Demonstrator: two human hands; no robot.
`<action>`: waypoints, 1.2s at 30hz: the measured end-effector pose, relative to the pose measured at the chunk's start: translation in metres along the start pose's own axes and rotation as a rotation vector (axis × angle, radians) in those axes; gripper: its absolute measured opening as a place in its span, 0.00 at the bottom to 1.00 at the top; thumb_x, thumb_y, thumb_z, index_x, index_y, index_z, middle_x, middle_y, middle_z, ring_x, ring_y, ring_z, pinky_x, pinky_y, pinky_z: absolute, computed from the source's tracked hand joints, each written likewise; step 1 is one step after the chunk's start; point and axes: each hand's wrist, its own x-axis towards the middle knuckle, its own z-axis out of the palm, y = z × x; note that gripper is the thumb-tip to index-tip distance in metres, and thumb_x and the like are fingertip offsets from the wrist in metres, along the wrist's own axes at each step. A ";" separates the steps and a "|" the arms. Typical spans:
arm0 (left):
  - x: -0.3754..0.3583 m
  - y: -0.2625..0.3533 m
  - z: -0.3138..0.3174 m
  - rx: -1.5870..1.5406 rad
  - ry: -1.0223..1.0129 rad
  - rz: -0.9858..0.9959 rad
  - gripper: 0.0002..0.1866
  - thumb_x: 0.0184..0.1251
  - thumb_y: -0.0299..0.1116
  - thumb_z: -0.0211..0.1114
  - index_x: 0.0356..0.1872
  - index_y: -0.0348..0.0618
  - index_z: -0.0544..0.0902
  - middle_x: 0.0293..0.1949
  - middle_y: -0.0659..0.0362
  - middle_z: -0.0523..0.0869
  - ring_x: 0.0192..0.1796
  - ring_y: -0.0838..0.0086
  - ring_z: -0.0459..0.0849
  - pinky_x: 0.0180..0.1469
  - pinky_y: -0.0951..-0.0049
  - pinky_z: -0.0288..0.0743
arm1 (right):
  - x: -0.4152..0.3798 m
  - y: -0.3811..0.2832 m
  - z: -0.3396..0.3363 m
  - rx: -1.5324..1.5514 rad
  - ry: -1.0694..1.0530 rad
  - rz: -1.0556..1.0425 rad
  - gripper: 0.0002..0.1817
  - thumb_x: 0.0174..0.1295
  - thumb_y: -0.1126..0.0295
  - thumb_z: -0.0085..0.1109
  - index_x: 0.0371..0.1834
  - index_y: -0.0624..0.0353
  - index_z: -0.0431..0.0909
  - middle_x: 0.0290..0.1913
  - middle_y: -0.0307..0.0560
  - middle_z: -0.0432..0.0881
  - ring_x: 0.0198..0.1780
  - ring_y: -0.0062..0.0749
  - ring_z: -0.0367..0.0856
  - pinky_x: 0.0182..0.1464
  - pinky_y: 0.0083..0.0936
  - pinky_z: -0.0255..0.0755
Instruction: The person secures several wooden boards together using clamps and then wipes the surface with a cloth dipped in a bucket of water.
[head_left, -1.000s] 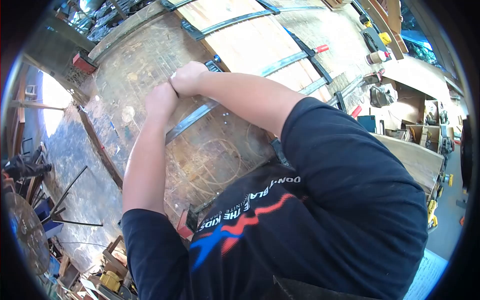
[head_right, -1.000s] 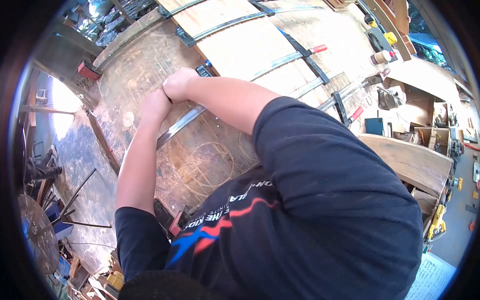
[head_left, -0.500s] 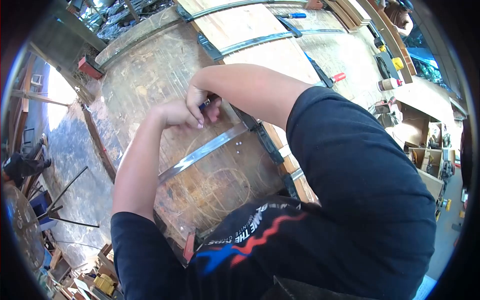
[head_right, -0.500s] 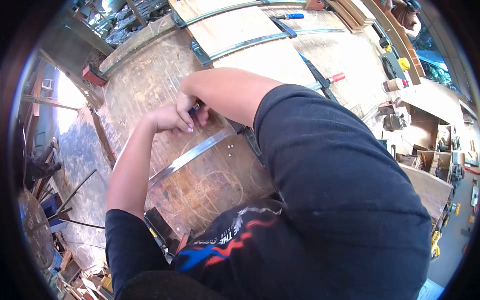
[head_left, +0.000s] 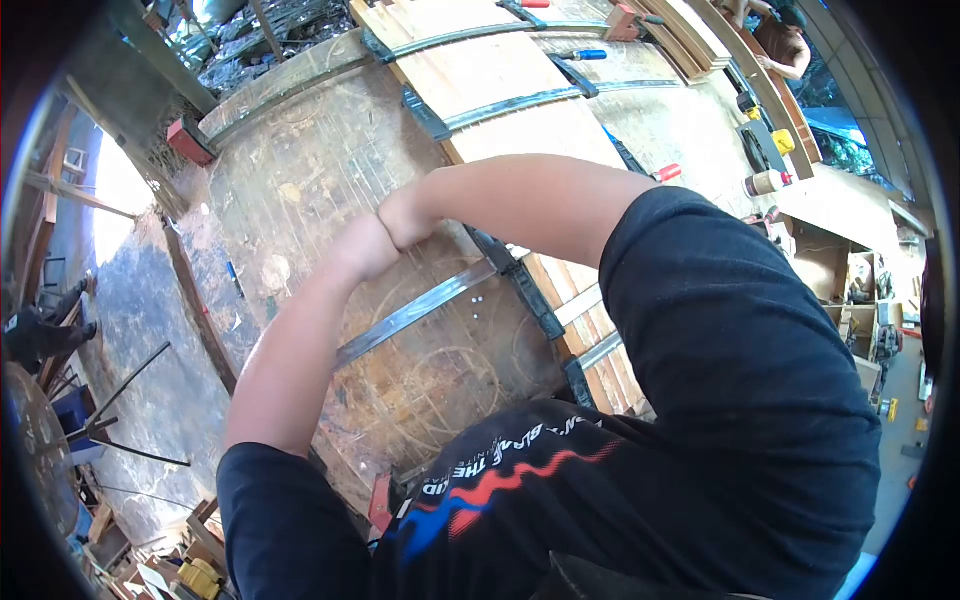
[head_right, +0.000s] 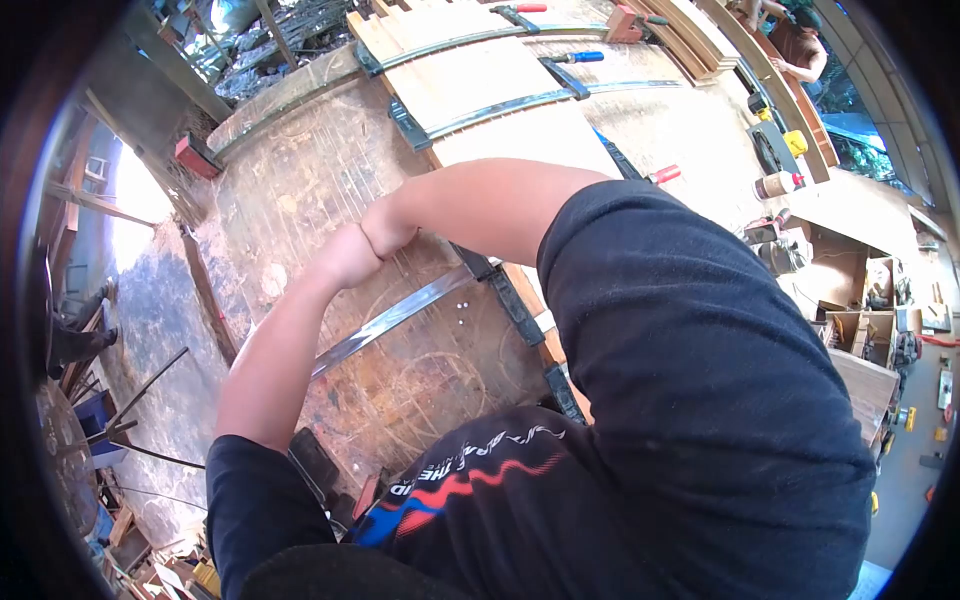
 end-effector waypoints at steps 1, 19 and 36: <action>-0.003 0.001 0.001 0.004 0.011 -0.041 0.16 0.57 0.36 0.69 0.44 0.38 0.89 0.45 0.40 0.89 0.50 0.49 0.88 0.51 0.59 0.81 | 0.003 0.001 0.009 0.002 0.053 -0.022 0.13 0.55 0.60 0.66 0.35 0.57 0.90 0.38 0.55 0.90 0.38 0.48 0.89 0.43 0.41 0.80; -0.017 0.013 0.030 0.158 0.386 -0.168 0.12 0.63 0.39 0.64 0.39 0.46 0.91 0.41 0.45 0.91 0.47 0.50 0.90 0.49 0.53 0.83 | -0.046 -0.025 0.024 0.103 0.324 0.237 0.19 0.65 0.63 0.58 0.55 0.57 0.87 0.58 0.52 0.87 0.60 0.43 0.86 0.59 0.38 0.79; -0.085 0.021 0.021 -0.114 0.579 0.019 0.30 0.60 0.46 0.75 0.59 0.39 0.82 0.60 0.44 0.83 0.62 0.52 0.81 0.65 0.58 0.75 | -0.188 -0.077 0.089 0.130 0.854 0.082 0.28 0.60 0.59 0.66 0.63 0.54 0.76 0.59 0.54 0.79 0.64 0.49 0.78 0.64 0.42 0.73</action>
